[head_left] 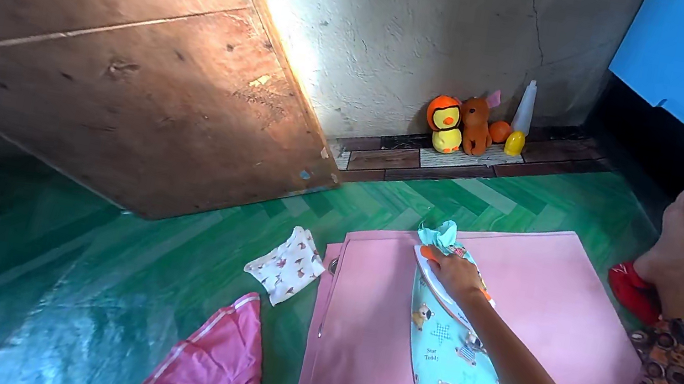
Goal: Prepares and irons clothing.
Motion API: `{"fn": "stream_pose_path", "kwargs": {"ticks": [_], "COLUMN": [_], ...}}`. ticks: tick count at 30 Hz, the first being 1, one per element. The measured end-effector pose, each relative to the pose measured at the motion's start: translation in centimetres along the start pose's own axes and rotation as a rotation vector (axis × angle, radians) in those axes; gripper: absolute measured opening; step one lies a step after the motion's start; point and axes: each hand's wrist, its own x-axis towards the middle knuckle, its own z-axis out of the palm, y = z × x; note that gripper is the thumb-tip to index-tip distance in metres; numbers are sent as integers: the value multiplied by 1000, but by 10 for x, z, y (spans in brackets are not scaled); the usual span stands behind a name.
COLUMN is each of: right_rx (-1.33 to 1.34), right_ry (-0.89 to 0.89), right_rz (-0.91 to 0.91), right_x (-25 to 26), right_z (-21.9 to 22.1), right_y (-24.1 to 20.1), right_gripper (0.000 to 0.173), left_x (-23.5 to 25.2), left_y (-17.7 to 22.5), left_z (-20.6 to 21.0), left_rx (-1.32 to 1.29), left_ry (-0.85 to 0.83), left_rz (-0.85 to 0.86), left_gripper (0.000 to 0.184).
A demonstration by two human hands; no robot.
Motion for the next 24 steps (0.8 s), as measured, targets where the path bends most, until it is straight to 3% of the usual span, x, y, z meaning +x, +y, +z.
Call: {"fn": "stream_pose_path", "kwargs": {"ticks": [7,13,18,24], "right_rx": [-7,-48,-69,-122], "right_ry": [-105,-181,-199,-236], "right_rz": [-205,-414,-567,-602], "right_x": [-40,-106,-158,-184], "right_z": [15,38,56,59], "right_y": [21,47,72,94], "right_gripper": [50,49,45,45], "left_x": [-2,-7,-10,-11], "left_y": [-1,-2,2,1], "left_z": [0,2,-5,-17], "left_rx": [22,65,38,-17], "left_ry": [-13,23,148,302], "left_rz": [10,41,101,-7], "left_gripper": [24,25,23,21]}}
